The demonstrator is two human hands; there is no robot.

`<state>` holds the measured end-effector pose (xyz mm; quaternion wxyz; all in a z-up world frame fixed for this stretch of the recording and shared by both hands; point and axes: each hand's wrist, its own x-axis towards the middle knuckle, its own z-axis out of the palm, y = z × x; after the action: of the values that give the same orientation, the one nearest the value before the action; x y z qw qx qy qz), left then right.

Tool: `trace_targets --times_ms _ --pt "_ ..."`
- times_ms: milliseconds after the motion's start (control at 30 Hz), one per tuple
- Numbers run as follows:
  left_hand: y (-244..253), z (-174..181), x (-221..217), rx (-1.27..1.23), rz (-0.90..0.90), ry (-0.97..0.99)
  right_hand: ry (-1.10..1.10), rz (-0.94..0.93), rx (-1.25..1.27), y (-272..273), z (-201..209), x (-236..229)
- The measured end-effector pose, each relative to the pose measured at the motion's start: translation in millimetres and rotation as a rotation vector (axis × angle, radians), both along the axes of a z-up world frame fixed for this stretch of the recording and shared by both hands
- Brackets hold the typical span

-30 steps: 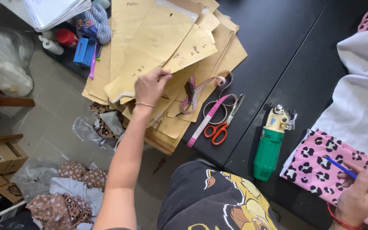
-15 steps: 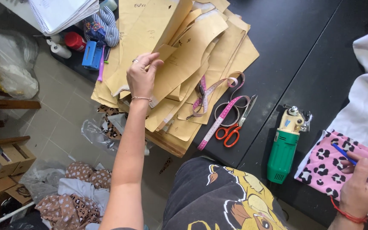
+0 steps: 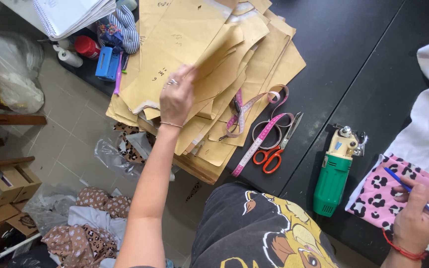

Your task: The person selects a paper pattern from a stack and places it on a piece of pink leopard-print fabric. They trace the pattern onto the fabric with a pen, then use an electric fabric cutter to cut out the shape. The person repeats this process for a second piece of fabric.

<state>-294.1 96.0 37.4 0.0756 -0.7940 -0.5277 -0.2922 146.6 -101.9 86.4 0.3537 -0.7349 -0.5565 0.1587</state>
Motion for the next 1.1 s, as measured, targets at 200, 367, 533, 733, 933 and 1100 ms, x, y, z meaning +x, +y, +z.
trace_targets --times_ms 200,367,533,733,933,1100 --pt "15.6 -14.8 17.8 -0.367 0.150 0.009 0.035 0.013 -0.008 8.0 4.1 -1.5" --pt "55.4 -42.3 3.9 -0.338 0.210 0.176 0.003 0.011 -0.017 11.5 9.5 -1.9" --pt "73.4 -41.5 -1.7 -0.384 0.213 0.198 -0.043 0.003 0.008 4.7 1.9 6.9" --pt "81.3 -15.8 -8.2 -0.103 0.382 0.128 -0.007 -0.034 0.017 0.4 -0.1 7.7" --pt "45.8 59.3 21.7 -0.375 0.288 -0.152 0.047 -0.028 0.031 3.6 2.2 2.0" --pt "-14.5 117.6 67.0 -0.623 -0.330 -0.743 0.636 -0.118 -0.049 28.2 14.7 -23.1"
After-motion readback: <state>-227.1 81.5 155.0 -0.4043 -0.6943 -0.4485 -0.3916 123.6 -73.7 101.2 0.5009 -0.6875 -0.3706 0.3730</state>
